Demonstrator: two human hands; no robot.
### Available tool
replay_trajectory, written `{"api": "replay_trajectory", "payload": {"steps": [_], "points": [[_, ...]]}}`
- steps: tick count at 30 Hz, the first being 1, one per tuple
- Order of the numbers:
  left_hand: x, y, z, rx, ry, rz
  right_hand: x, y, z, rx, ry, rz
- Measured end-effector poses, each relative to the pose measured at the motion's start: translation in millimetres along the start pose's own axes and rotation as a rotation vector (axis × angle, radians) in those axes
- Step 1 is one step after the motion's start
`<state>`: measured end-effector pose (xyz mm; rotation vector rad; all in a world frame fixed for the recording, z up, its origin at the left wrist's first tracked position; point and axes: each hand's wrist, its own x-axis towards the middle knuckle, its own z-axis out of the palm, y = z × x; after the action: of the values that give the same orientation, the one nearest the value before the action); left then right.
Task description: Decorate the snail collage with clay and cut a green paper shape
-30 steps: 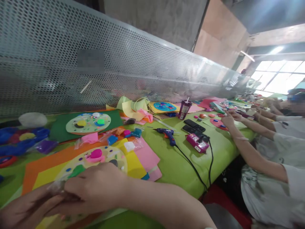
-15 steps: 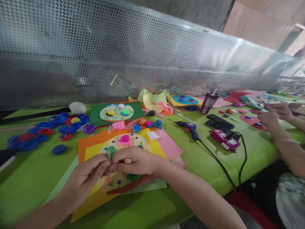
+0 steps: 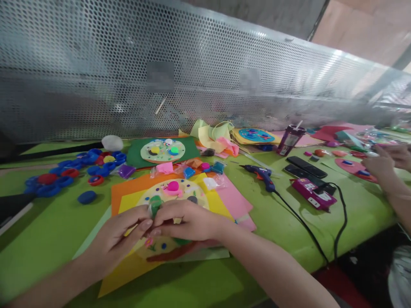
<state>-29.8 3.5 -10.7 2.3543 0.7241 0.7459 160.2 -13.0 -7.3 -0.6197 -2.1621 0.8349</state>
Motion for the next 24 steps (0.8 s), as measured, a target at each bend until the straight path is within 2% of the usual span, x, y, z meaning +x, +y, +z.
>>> {"api": "replay_trajectory", "payload": {"steps": [5,8,12,15,21,24], "points": [[2,-1,-2.5,0.018,0.023,0.008,1,-1,1,0.108,0.02,0.104],[2,-2,-1.3,0.043,0.056,0.061,1,-4,5,-0.135,0.077,0.137],[3,2,0.4,0.096,0.047,0.166,0,-6,13,-0.575,0.135,-0.001],[2,5,1.7,0.122,0.05,0.205,0,-4,16,-0.674,0.137,-0.034],[-5,2,8.0,0.153,0.098,0.034,-3,1,15,-0.632,0.077,-0.104],[-5,0,8.6,0.161,0.098,-0.016,-5,2,14,-0.554,0.061,-0.086]]}}
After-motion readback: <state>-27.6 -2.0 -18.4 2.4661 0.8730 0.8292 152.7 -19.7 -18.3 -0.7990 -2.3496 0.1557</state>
